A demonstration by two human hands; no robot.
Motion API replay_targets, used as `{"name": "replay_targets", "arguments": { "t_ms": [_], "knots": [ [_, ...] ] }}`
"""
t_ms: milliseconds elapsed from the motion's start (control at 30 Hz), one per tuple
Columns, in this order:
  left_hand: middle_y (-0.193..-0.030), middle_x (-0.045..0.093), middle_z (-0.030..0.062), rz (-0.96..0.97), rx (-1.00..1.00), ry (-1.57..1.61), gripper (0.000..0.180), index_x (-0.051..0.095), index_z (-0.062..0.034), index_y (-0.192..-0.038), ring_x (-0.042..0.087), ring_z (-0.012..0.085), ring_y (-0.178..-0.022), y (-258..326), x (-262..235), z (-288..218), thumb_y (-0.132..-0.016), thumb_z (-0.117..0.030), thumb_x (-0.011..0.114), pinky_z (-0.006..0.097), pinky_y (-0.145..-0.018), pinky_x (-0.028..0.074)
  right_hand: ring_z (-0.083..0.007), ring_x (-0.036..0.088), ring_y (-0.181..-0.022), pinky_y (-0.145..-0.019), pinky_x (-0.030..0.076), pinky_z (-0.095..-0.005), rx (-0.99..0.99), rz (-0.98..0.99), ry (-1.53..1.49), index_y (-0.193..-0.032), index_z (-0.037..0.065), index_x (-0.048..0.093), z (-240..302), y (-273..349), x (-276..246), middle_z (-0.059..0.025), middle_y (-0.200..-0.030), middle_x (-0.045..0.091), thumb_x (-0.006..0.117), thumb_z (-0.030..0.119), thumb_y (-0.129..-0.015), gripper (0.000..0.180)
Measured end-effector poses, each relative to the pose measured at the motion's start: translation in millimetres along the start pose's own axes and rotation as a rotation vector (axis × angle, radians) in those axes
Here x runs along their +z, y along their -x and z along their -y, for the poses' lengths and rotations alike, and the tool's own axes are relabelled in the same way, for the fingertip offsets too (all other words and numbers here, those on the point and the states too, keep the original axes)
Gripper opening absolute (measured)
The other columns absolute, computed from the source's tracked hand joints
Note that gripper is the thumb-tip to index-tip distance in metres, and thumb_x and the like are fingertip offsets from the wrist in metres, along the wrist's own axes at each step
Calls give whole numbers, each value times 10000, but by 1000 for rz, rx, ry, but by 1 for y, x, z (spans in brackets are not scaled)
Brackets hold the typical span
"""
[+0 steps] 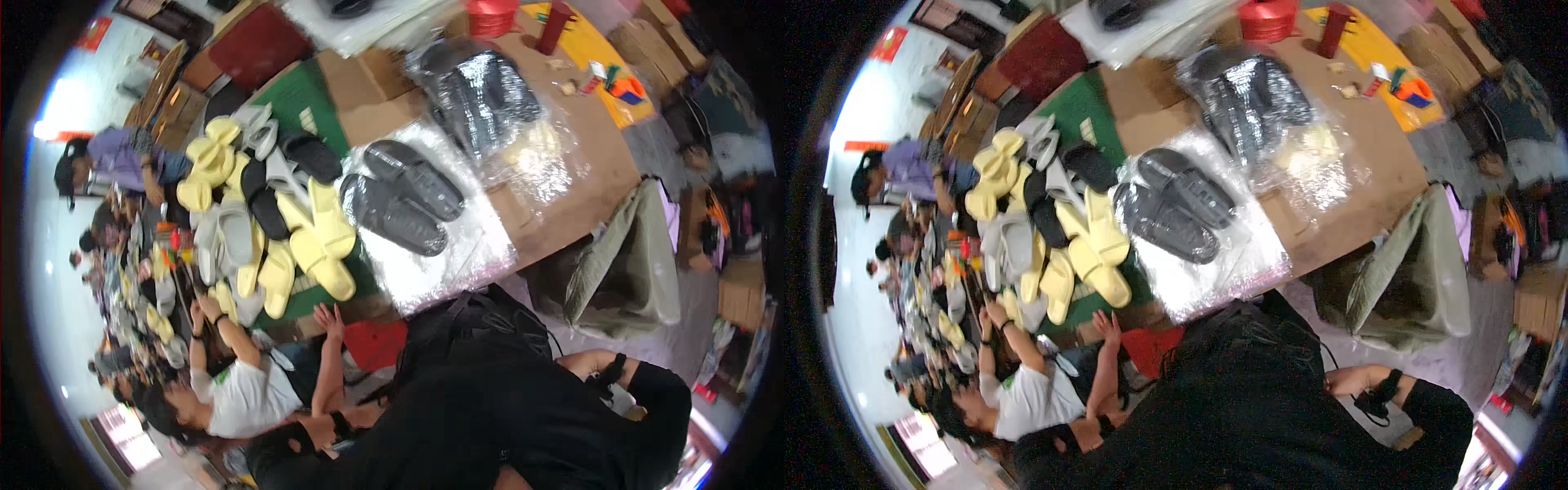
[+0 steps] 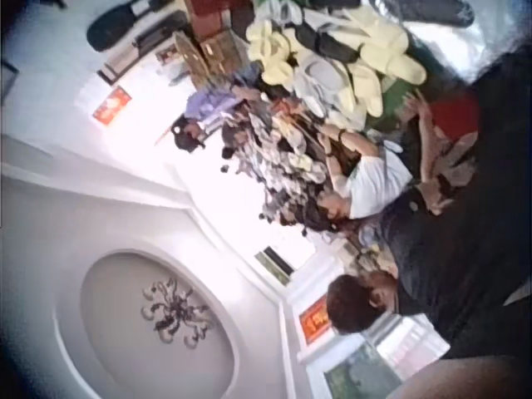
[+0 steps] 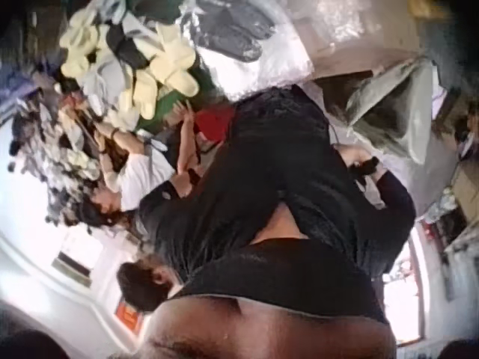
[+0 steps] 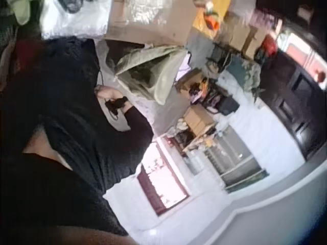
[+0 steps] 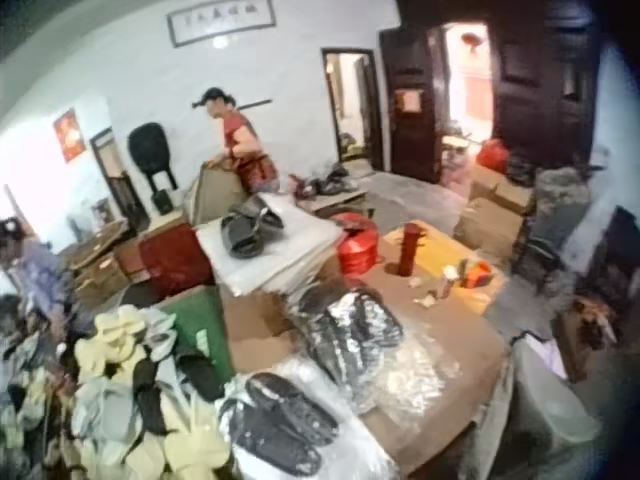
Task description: The recorder is pairing, checking, and packing various sandals and slides into plastic bags in a shoe manufacturing environment.
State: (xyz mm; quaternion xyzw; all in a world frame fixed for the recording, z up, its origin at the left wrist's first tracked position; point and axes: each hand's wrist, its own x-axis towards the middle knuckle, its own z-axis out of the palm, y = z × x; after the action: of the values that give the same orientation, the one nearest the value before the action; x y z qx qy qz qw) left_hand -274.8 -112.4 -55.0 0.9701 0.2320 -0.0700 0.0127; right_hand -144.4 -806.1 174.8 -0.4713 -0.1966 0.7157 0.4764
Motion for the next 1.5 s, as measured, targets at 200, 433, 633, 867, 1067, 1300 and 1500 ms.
{"name": "replay_targets", "arguments": {
  "t_ms": [200, 433, 633, 867, 1067, 1300, 1500],
  "knots": [
    [-1342, 223, 203, -244, -135, 563, 503, 239, -130, -1343, 171, 361, -1264, 62, 18, -27, -903, -260, 443, 510, -1013, 184, -196, 524, -582, -561, 424, -332, 73, -279, 558, -840, 13, 597, 168, -25, -123, -131, -712, 607, 615, 230, -737, 241],
    [-1277, 406, 119, -632, -89, 1172, 403, 380, -191, -1294, 320, 316, -1212, -26, -11, -84, -901, -238, 461, 524, -959, 274, -223, 511, -1028, -806, 432, -352, 169, -580, 92, -1190, 44, 479, 229, -124, -161, -81, -1047, 567, 606, 366, -802, 521],
    [-1319, 340, 138, 129, -37, 1410, 561, 300, -148, -1321, 316, 323, -1224, -69, -129, -116, -849, -403, 465, 504, -954, 295, -168, 502, -992, -865, 392, -319, -171, -626, -562, -1206, 41, 462, 244, -205, -134, -84, -1126, 518, 540, 336, -859, 462],
    [-1344, 328, 127, 1187, -155, 1813, 824, 206, -97, -1359, 350, 274, -1219, -99, -255, -259, -785, -645, 430, 432, -948, 328, -131, 464, -1088, -906, 358, -255, -707, -667, -23, -902, 12, 596, 354, -225, -84, -67, -1354, 356, 487, 170, -890, 193],
    [-985, 581, 135, 1040, -255, 2431, 416, 526, -23, -1065, 571, 247, -925, -122, -239, -302, -882, -383, 424, 372, -823, 464, -82, 499, -854, -825, 392, -255, -500, -607, -11, -853, 43, 553, 330, -234, -54, 0, -860, 566, 461, 279, -909, 260],
    [-867, 602, 107, 1113, -565, 2385, 122, 569, -37, -853, 574, 257, -835, -124, -243, -307, -803, -138, 525, 422, -780, 465, -150, 574, -857, -768, 454, -259, -531, -764, -405, -1037, 20, 545, 286, -178, -53, -75, -955, 584, 493, 344, -885, 362],
    [-948, 600, 79, 994, -342, 2358, 125, 542, -33, -893, 563, 203, -915, -104, -288, -313, -772, -62, 537, 339, -829, 436, -196, 523, -979, -846, 408, -314, -54, -1055, -603, -1190, 49, 466, 212, -142, -88, -122, -1113, 534, 487, 543, -821, 618]
  ]
}}
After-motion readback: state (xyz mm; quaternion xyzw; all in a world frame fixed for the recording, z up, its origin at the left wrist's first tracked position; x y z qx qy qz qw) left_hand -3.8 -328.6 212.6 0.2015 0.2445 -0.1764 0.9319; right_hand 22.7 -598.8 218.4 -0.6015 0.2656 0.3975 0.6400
